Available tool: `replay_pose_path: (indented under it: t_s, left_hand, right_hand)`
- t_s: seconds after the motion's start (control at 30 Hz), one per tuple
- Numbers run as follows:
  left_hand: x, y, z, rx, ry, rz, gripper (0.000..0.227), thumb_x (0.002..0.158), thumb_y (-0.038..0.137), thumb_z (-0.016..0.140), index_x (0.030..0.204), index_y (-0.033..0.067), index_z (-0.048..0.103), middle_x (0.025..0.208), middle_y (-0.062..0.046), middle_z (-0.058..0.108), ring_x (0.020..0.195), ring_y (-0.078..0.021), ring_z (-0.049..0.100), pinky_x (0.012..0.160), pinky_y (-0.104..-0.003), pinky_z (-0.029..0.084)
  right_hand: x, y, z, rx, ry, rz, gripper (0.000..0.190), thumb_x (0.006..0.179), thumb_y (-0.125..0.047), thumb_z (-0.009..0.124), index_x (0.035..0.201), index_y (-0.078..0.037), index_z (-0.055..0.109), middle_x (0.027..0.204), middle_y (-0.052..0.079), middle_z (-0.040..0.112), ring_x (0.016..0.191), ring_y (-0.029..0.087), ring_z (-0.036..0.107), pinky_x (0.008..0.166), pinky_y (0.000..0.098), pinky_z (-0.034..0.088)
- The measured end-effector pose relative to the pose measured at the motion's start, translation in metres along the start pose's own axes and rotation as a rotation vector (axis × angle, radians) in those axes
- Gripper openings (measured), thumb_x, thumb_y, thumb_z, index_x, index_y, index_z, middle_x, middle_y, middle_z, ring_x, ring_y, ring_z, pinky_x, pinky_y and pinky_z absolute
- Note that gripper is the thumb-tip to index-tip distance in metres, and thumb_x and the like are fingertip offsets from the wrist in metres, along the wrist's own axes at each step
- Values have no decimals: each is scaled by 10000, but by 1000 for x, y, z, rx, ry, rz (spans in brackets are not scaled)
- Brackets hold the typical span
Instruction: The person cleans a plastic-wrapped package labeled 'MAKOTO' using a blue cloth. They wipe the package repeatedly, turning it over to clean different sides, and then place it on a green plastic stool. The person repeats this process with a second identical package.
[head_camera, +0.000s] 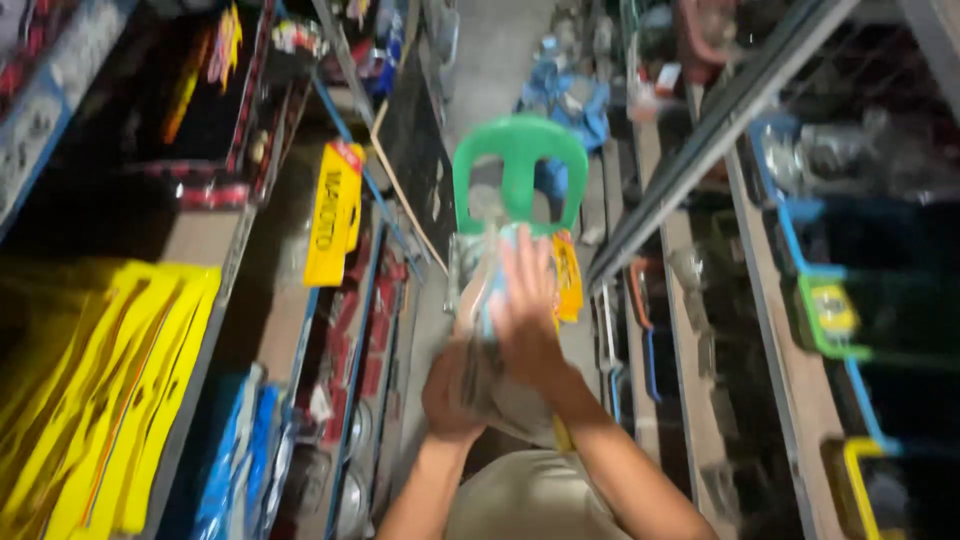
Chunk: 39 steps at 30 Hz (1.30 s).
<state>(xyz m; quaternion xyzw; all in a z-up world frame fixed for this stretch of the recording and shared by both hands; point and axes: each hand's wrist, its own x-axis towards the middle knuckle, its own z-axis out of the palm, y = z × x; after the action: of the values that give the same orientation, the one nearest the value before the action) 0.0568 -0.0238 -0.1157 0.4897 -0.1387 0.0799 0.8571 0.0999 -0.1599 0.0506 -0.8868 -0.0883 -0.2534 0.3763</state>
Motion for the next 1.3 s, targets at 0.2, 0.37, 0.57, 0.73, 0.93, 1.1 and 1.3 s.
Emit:
replay_pose_path:
  t_s: [0.2,0.37,0.57,0.73,0.93,1.1,1.3]
  left_hand:
    - [104,94,76,-1011,75,-502,527,1053,354,478,1567,252,432,1493,-143,561,1235,-189,630,1039,-353,481]
    - [109,116,95,-594,-16,-178,594,1062,139,260,1632,-4,175,1702,-124,232,1557,-204,251,1290,-362,163]
    - [100,121,83,-301,573,-271,814,885,249,664,1612,67,346,1462,-139,566,1277,-219,561,1137,-434,415]
    - [74,150,87,17,411,-142,923,737,70,692,1595,77,351,1555,-151,479,1405,-280,460,1125,-434,391]
    - [14,142,76,155,481,-36,806,735,-52,566,1531,30,481,1509,-158,517,1404,-237,427,1208,-486,290]
    - [-34,161,76,224,510,14,805,668,-134,472,1453,2,590,1395,-157,639,1309,-216,511,1131,-500,399]
    - [-37,242,102,476,398,-52,687,651,-142,438,1277,-42,702,1219,-288,671,1210,-348,565,1079,-614,408]
  right_hand:
    - [31,22,0,14,-213,-247,598,1046,-410,455,1613,-229,400,1746,131,115,1584,469,-19,1251,543,63]
    - [81,33,13,136,-242,-161,570,1055,-153,392,1616,-75,324,1727,222,151,1609,467,128,1251,566,139]
    - [72,18,50,226,-393,-498,578,1090,-405,316,1586,-136,441,1728,170,144,1585,472,53,1283,502,83]
    - [89,-12,58,417,-556,-519,582,1126,-342,231,1642,-85,308,1722,181,176,1581,452,62,1290,497,60]
    - [86,-47,61,704,-581,-626,597,1094,-391,262,1463,-3,526,1577,174,462,1552,466,236,1286,528,138]
    - [82,-74,62,809,-500,-713,624,1065,-412,252,1302,31,621,1426,195,602,1464,455,407,1254,523,215]
    - [69,-66,75,832,-515,-774,531,1054,-378,363,643,-153,612,598,-21,618,666,248,664,915,458,515]
